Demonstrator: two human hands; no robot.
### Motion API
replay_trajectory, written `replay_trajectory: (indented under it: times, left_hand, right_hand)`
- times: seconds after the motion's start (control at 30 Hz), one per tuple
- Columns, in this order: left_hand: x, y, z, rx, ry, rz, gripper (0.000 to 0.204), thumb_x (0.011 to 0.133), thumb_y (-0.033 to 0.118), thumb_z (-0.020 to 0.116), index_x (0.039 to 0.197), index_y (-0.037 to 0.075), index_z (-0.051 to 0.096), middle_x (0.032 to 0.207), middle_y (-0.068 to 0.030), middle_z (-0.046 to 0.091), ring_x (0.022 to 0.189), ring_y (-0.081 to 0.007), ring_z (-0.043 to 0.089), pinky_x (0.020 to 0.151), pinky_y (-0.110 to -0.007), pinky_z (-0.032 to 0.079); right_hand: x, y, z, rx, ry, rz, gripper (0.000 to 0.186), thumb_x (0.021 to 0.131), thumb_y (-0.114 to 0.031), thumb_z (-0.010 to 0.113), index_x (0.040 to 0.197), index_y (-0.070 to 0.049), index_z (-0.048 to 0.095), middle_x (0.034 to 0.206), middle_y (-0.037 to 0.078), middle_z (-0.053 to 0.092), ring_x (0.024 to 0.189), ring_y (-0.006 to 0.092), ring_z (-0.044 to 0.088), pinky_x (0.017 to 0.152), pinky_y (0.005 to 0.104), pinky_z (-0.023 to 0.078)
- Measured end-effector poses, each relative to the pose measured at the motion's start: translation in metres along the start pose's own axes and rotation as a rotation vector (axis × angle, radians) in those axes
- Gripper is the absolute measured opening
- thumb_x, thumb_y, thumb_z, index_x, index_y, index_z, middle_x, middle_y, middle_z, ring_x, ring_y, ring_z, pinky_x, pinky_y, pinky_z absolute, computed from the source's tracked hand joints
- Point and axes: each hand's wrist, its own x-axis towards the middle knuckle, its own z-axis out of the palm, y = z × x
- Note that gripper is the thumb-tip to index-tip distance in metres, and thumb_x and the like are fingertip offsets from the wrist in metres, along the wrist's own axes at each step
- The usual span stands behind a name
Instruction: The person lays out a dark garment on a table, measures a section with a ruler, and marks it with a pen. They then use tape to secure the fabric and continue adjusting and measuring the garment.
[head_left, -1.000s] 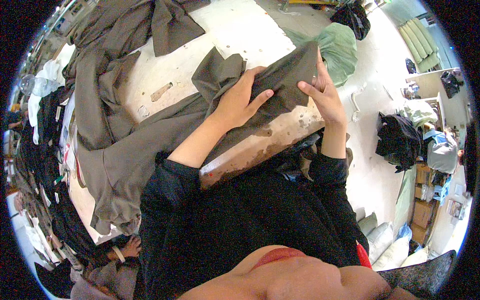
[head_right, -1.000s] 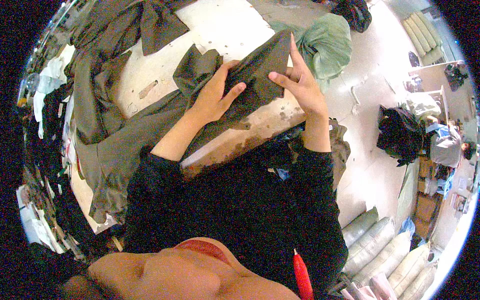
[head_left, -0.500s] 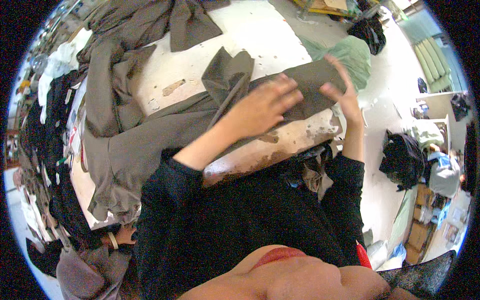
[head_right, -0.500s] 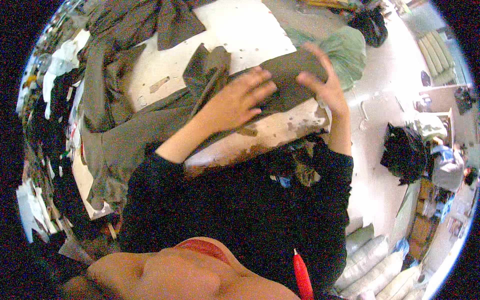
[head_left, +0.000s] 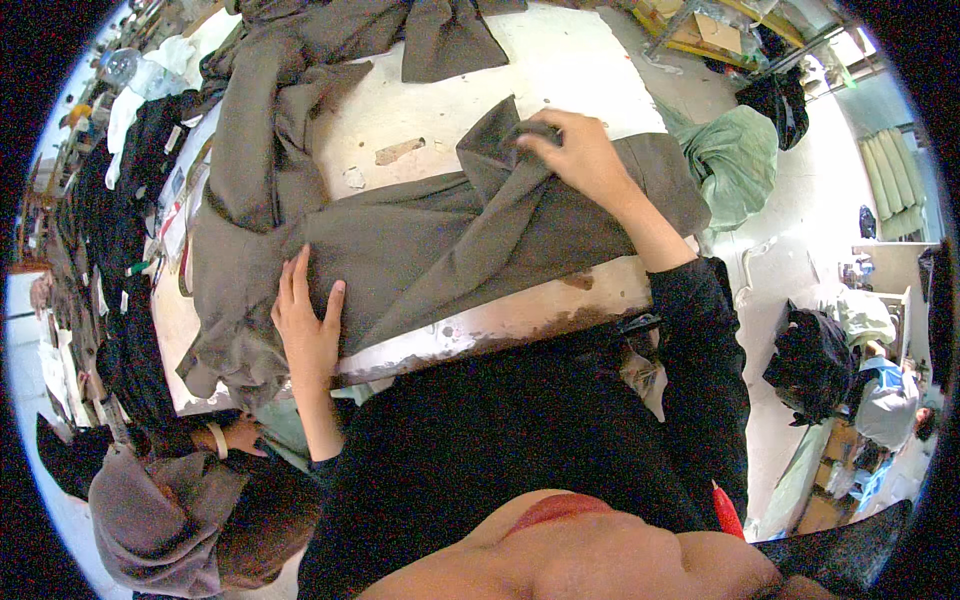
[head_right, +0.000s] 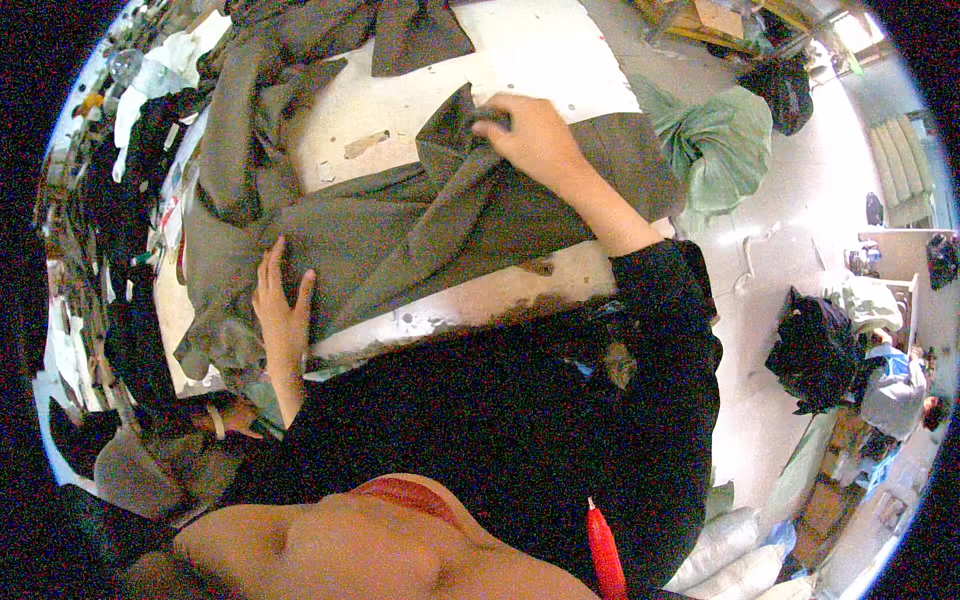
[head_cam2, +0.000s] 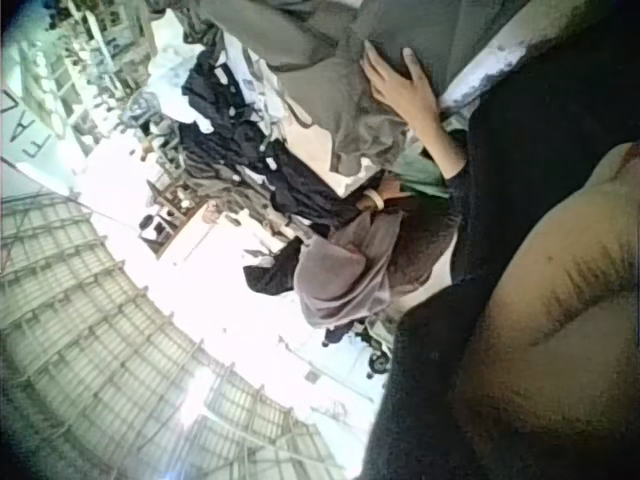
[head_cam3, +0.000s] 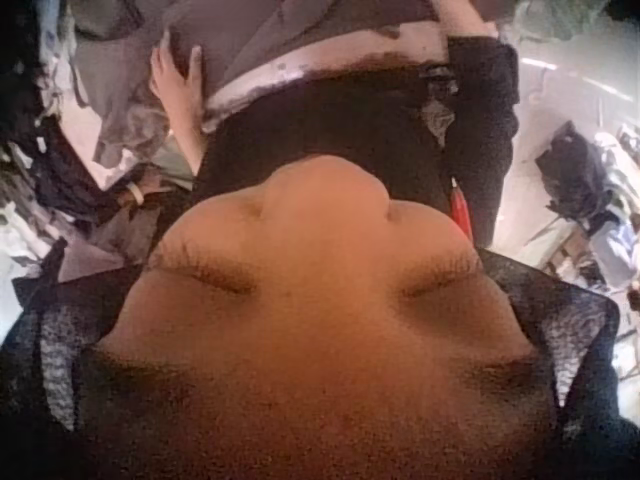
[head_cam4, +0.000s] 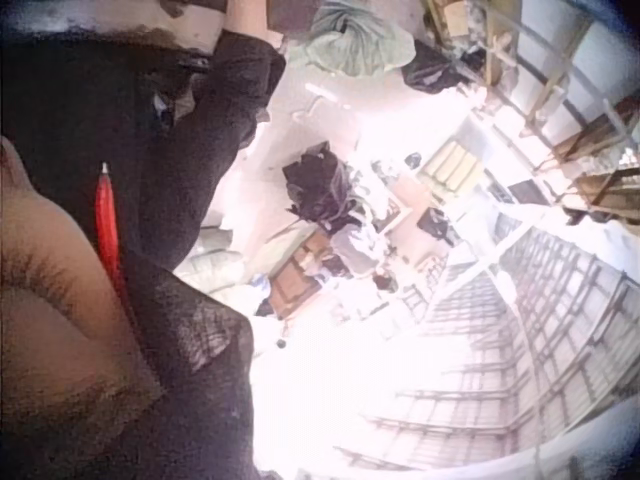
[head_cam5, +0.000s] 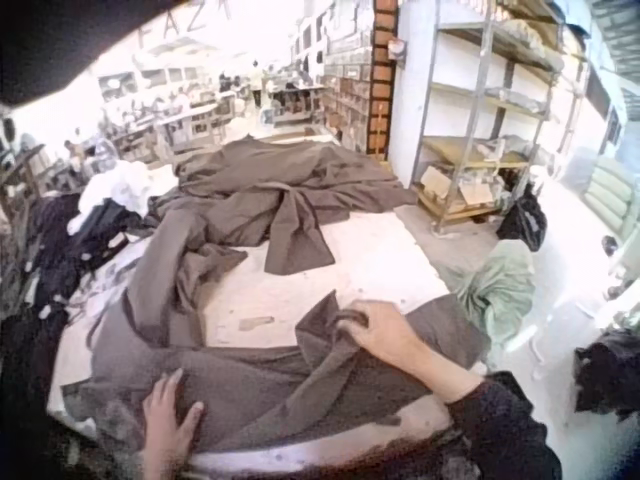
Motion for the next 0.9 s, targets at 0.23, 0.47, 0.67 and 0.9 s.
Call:
replay_trajectory:
  times: [0.23, 0.47, 0.67, 0.9]
  left_hand:
    - [0.023, 0.068, -0.032, -0.991, 0.018, -0.211, 0.023, 0.094, 0.02, 0.063, 0.106, 0.001, 0.059, 0.093, -0.0081, 0.059, 0.087, -0.0166, 0.061, 0.082, -0.031, 0.05]
    - [0.061, 0.149, -0.015, -0.896, 0.0, 0.236, 0.02, 0.087, 0.014, 0.068, 0.099, -0.001, 0.059, 0.09, -0.0164, 0.061, 0.076, -0.0222, 0.064, 0.064, -0.032, 0.05]
    - [0.056, 0.153, -0.017, -0.876, -0.038, 0.323, 0.023, 0.085, 0.016, 0.07, 0.091, -0.002, 0.057, 0.08, -0.0156, 0.056, 0.069, -0.029, 0.055, 0.064, -0.037, 0.046]
    - [0.027, 0.115, 0.002, -0.741, -0.063, 0.383, 0.065, 0.084, 0.027, 0.072, 0.137, 0.006, 0.042, 0.132, -0.018, 0.05, 0.119, -0.0348, 0.05, 0.096, -0.042, 0.042]
  right_hand:
    - [-0.078, -0.057, -0.021, -0.317, 0.216, -0.517, 0.033, 0.067, -0.008, 0.073, 0.099, -0.017, 0.073, 0.106, 0.003, 0.069, 0.095, 0.0217, 0.063, 0.078, 0.0365, 0.05]
    - [-0.12, -0.09, -0.004, -0.248, 0.402, -0.381, 0.027, 0.078, -0.025, 0.071, 0.104, -0.017, 0.07, 0.096, 0.0, 0.062, 0.084, 0.0227, 0.055, 0.071, 0.0386, 0.043]
    - [-0.102, -0.096, -0.015, -0.183, 0.108, -0.114, 0.032, 0.079, -0.025, 0.071, 0.109, -0.015, 0.07, 0.091, 0.0, 0.065, 0.086, 0.0236, 0.054, 0.081, 0.04, 0.037]
    - [-0.098, -0.052, -0.021, 0.233, 0.299, -0.011, 0.008, 0.083, -0.015, 0.068, 0.084, -0.008, 0.072, 0.088, 0.006, 0.065, 0.089, 0.0249, 0.057, 0.08, 0.0363, 0.04]
